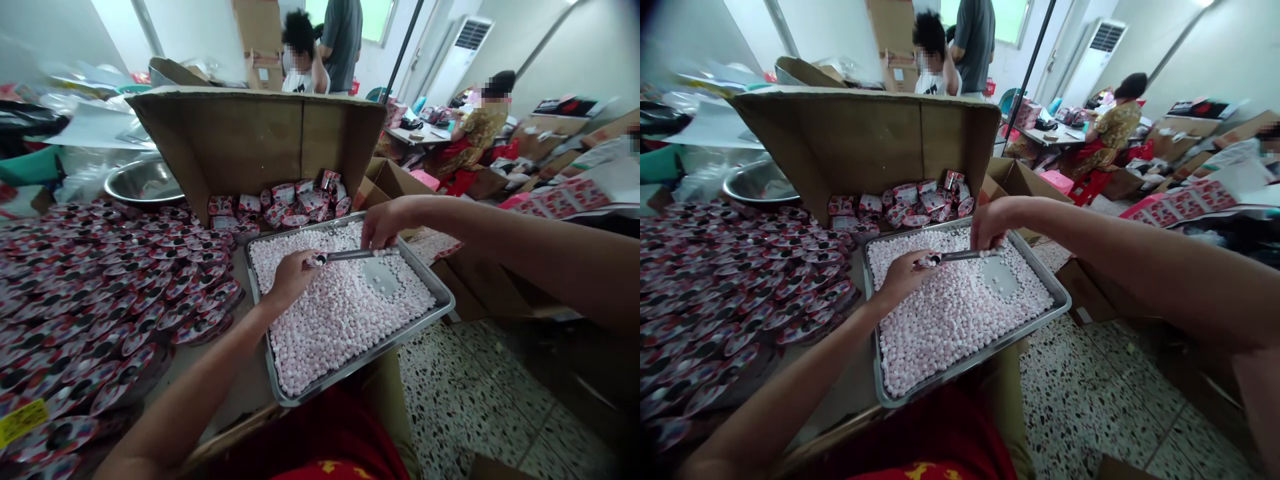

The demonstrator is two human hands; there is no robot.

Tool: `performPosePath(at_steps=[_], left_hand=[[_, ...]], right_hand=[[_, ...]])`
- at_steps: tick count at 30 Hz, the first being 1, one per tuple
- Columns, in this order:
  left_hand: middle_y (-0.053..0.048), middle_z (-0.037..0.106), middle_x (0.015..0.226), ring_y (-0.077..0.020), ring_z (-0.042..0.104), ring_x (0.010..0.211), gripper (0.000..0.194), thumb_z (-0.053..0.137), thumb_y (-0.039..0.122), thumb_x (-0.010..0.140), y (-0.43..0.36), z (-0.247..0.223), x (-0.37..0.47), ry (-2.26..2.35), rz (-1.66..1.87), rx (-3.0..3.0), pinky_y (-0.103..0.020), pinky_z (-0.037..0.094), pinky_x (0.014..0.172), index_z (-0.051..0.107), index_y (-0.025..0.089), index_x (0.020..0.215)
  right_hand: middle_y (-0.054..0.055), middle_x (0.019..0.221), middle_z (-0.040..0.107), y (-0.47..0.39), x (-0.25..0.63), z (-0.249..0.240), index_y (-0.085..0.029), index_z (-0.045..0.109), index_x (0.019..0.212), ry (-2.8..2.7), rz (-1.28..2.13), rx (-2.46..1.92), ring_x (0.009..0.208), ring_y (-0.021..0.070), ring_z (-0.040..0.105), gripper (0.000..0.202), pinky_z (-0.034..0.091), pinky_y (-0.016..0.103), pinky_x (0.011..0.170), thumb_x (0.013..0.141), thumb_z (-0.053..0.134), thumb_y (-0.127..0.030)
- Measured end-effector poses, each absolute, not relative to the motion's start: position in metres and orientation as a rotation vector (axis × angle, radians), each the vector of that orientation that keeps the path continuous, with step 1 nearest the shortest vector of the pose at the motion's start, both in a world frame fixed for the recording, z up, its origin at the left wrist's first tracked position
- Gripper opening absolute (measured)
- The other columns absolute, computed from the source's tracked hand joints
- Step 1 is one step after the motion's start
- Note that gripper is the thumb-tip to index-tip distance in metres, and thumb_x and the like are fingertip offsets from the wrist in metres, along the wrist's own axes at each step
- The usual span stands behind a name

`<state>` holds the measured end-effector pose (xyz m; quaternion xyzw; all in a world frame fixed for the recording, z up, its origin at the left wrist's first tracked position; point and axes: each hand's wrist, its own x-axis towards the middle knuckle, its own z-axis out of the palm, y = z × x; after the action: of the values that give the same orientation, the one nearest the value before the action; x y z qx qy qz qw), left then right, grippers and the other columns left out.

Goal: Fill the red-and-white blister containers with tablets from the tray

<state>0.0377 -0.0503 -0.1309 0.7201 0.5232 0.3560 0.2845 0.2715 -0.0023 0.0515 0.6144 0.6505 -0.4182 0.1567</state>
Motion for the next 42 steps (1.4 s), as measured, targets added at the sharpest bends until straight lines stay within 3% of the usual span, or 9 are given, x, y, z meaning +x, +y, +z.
performPosePath(at_steps=[2, 6, 10, 14, 18, 22, 26, 30, 42], left_hand=[[-0.006, 0.072, 0.110, -0.0220, 0.065, 0.092, 0.042, 0.074, 0.035, 0.079, -0.051, -0.136, 0.037, 1.426, 1.037, 1.832, -0.032, 0.049, 0.084, 0.070, 0.024, 0.119], [-0.009, 0.067, 0.118, -0.0206, 0.062, 0.103, 0.039, 0.065, 0.032, 0.087, -0.057, -0.158, 0.061, 1.516, 1.270, 1.567, -0.032, 0.047, 0.092, 0.060, 0.020, 0.124], [-0.012, 0.060, 0.128, -0.0212, 0.056, 0.119, 0.039, 0.060, 0.035, 0.091, -0.064, -0.181, 0.119, 1.519, 1.441, 1.454, -0.034, 0.044, 0.102, 0.054, 0.020, 0.127], [-0.014, 0.057, 0.132, -0.0218, 0.053, 0.123, 0.041, 0.057, 0.036, 0.094, -0.056, -0.186, 0.169, 1.460, 1.491, 1.452, -0.035, 0.042, 0.105, 0.052, 0.020, 0.131], [-0.013, 0.058, 0.130, -0.0212, 0.056, 0.119, 0.042, 0.060, 0.033, 0.092, -0.040, -0.173, 0.168, 1.424, 1.492, 1.432, -0.035, 0.044, 0.103, 0.054, 0.019, 0.131], [-0.009, 0.064, 0.117, -0.0196, 0.061, 0.104, 0.041, 0.067, 0.029, 0.086, -0.027, -0.150, 0.116, 1.443, 1.426, 1.614, -0.031, 0.048, 0.093, 0.061, 0.019, 0.126], [-0.007, 0.066, 0.112, -0.0196, 0.062, 0.102, 0.039, 0.074, 0.020, 0.079, -0.022, -0.133, 0.070, 1.488, 1.328, 1.740, -0.030, 0.049, 0.091, 0.067, 0.020, 0.118], [-0.006, 0.066, 0.112, -0.0192, 0.063, 0.100, 0.041, 0.075, 0.017, 0.077, -0.030, -0.131, 0.059, 1.395, 1.238, 1.715, -0.030, 0.050, 0.089, 0.069, 0.021, 0.118], [-0.007, 0.066, 0.110, -0.0210, 0.062, 0.097, 0.037, 0.072, 0.018, 0.080, -0.054, -0.143, 0.053, 1.245, 1.100, 1.879, -0.034, 0.049, 0.091, 0.071, 0.024, 0.117]], right_hand=[[0.000, 0.061, 0.068, -0.015, 0.300, 0.037, -0.015, 0.078, 0.083, 1.964, -1.049, 1.792, 0.053, 0.0132, 0.059, 0.023, 0.043, 0.023, 0.054, 0.061, 0.076, -0.012], [0.004, 0.068, 0.071, -0.065, 0.345, -0.030, -0.019, 0.078, 0.085, 2.054, -0.335, 1.950, 0.067, 0.0203, 0.065, 0.020, 0.041, 0.027, 0.059, 0.067, 0.068, -0.015], [0.011, 0.090, 0.075, -0.105, 0.332, -0.101, -0.019, 0.073, 0.097, 2.121, -0.144, 2.003, 0.083, 0.0242, 0.068, 0.026, 0.039, 0.028, 0.064, 0.076, 0.057, -0.019], [0.009, 0.086, 0.073, -0.099, 0.302, -0.133, -0.018, 0.068, 0.086, 2.269, -0.328, 2.170, 0.082, 0.0216, 0.066, 0.017, 0.038, 0.026, 0.063, 0.075, 0.055, -0.018], [-0.002, 0.058, 0.058, -0.081, 0.308, -0.143, -0.019, 0.058, 0.069, 2.218, -1.159, 2.428, 0.060, 0.0137, 0.057, 0.006, 0.037, 0.021, 0.053, 0.065, 0.055, -0.016], [-0.008, 0.051, 0.048, -0.078, 0.333, -0.127, -0.020, 0.053, 0.066, 2.014, -1.955, 2.434, 0.045, 0.0091, 0.047, 0.014, 0.041, 0.021, 0.046, 0.056, 0.062, -0.024], [-0.006, 0.054, 0.055, -0.071, 0.346, -0.086, -0.017, 0.061, 0.072, 1.971, -2.157, 2.161, 0.047, 0.0079, 0.050, 0.023, 0.047, 0.021, 0.047, 0.051, 0.070, -0.023], [-0.003, 0.061, 0.063, -0.053, 0.338, -0.054, -0.015, 0.068, 0.080, 1.995, -2.051, 1.905, 0.050, 0.0084, 0.054, 0.026, 0.049, 0.021, 0.049, 0.056, 0.074, -0.023], [0.000, 0.060, 0.064, -0.003, 0.280, 0.026, -0.015, 0.073, 0.074, 1.962, -1.235, 1.615, 0.054, 0.0102, 0.055, 0.010, 0.045, 0.021, 0.051, 0.065, 0.073, -0.013]])
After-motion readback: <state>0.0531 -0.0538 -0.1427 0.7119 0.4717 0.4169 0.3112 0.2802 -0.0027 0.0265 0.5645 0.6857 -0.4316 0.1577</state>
